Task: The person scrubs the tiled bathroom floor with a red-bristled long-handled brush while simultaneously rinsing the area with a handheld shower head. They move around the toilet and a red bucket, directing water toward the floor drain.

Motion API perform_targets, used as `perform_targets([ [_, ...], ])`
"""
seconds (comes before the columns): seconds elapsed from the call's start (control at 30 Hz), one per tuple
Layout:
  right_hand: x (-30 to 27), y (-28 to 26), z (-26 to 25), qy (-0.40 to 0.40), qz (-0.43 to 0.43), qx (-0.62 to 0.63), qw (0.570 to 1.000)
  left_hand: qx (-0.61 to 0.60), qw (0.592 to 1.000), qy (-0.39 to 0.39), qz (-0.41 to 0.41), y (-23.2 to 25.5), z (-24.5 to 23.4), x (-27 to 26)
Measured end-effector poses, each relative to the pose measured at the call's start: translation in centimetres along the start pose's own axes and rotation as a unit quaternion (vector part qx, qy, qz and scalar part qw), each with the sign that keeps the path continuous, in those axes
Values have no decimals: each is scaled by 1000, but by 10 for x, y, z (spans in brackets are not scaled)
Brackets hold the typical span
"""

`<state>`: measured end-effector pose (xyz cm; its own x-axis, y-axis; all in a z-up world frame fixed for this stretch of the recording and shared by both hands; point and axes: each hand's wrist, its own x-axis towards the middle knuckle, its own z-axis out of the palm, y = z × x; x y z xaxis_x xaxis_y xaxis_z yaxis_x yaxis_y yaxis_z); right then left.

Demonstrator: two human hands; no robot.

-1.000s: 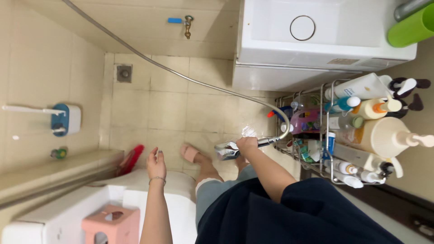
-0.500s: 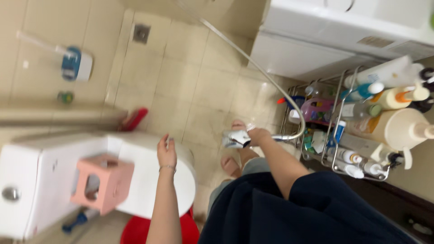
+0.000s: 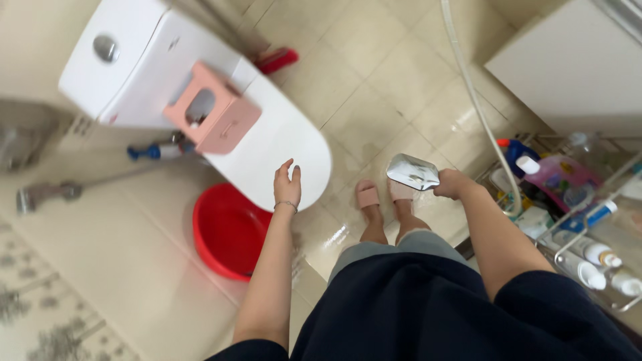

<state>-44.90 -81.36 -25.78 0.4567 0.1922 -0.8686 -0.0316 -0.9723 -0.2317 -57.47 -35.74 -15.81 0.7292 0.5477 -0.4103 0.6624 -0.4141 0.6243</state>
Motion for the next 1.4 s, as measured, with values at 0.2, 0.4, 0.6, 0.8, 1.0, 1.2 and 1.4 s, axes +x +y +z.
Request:
perform_targets([
  [0.2,16,-14,19,-74,9,-22,997,-47,994,40,-89,-40,-19,-40],
  [0.4,24,-14,29,-40,-59,-96,993,-67,985,112,-114,-74,-27,-64],
  [0.6,20,-31,34,-5,-45,21,999,-117,962,136,-205,-91,-44,-88],
  [0.8,22,-53,45,-36,-96,71,992,-136,946,218,-196,-135,-50,-107],
  [1.0,8,-96,55,-84,-136,163,974,-182,923,261,-215,-165,-54,-122],
  [1.2,-18,-139,55,-133,-155,224,953,-184,917,285,-210,-180,-48,-132],
  [1.4,-33,-158,57,-139,-160,214,953,-183,922,263,-219,-177,-38,-137],
])
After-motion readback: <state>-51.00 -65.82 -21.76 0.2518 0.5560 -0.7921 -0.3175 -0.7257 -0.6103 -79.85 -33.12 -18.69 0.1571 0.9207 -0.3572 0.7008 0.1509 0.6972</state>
